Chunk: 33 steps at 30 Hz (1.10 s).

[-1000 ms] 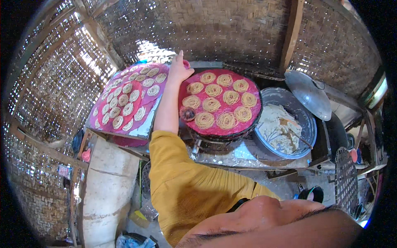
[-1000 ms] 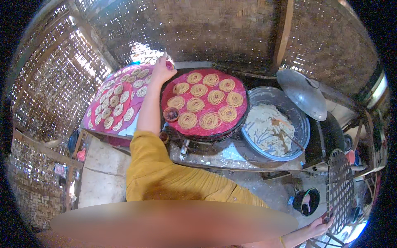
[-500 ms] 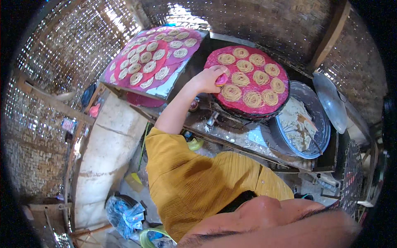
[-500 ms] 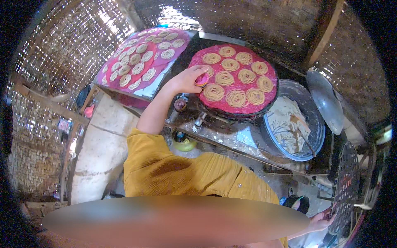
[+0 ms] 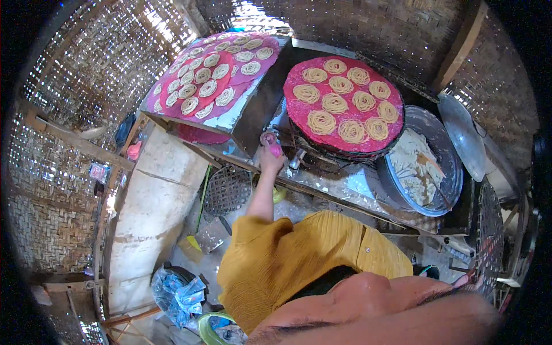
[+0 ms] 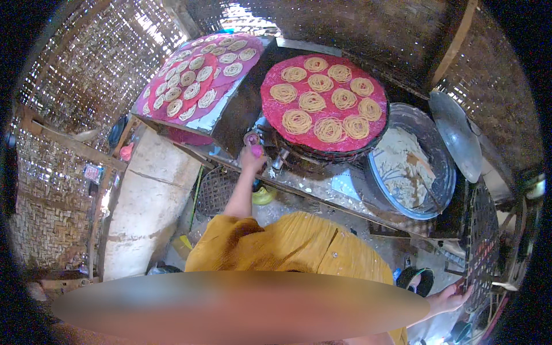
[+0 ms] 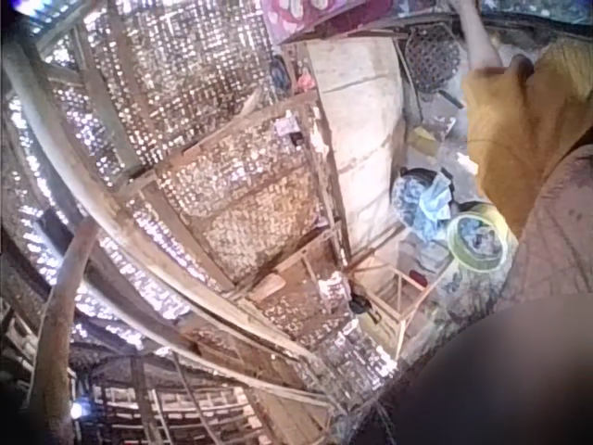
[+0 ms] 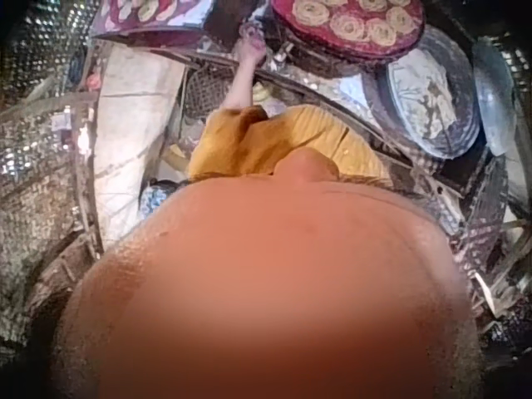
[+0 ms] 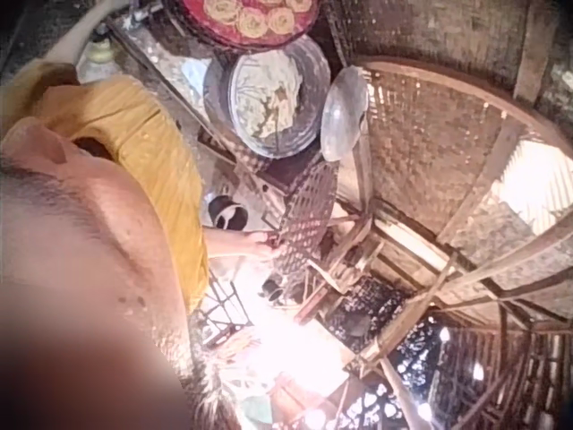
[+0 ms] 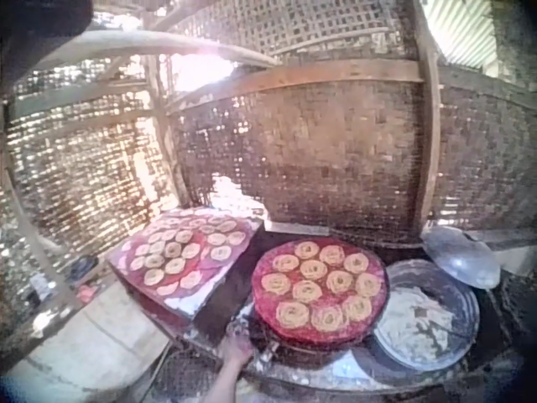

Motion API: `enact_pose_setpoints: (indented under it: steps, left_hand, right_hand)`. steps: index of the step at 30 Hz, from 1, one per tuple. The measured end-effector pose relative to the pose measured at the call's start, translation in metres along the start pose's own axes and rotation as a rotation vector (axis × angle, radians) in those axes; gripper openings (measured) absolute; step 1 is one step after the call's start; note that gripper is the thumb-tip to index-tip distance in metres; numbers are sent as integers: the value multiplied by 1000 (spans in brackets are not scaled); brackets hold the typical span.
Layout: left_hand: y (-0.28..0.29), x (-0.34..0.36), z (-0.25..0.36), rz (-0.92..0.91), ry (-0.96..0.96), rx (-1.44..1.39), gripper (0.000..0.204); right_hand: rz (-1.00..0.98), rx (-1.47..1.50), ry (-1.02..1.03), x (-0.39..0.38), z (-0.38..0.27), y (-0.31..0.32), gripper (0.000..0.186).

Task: The person extrudes dough from a clear bag onto a round pink tray, using their fingers to shape the swirls. They refill the bag with dough from a large bowl using a spatula and transfer the prepared tray to a steaming pot.

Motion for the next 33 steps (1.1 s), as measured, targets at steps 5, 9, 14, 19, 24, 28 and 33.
enact_pose_setpoints:
  steps: [5, 9, 14, 19, 24, 28, 33]
  left_hand:
    - [-39, 20, -11, 152, 40, 82, 106]
    - [-27, 16, 24, 44, 108, 139, 112]
    - [48, 7, 57, 729, -207, -158, 57]
    - [146, -75, 236, 661, -841, -512, 25]
    - [114, -130, 335, 293, -1186, -354, 18]
    - [54, -135, 377, 177, -1298, -40, 21]
    - [12, -127, 397, 157, -1276, 154, 21]
  right_hand:
    - [-17, -36, 43, 6, 1, -2, 31]
    - [-4, -70, 63, -10, -6, 2, 32]
    - [-107, -93, 37, -32, -14, 8, 34]
    - [-181, -117, 83, -35, -15, 13, 26]
    - [-265, -99, -110, -35, 8, 7, 21]
    - [-192, -86, -116, -55, 14, 5, 23]
    - [-265, -176, -172, -68, 21, 6, 23]
Point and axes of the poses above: each hand's wrist, its own x-axis towards the middle knuckle, its own y-axis out of the back of the hand, z = x × y, the point moved 7 cm from there along x, towards the middle knuckle, and after that the axes turned 15 degrees about z, right-handed, at the moved point
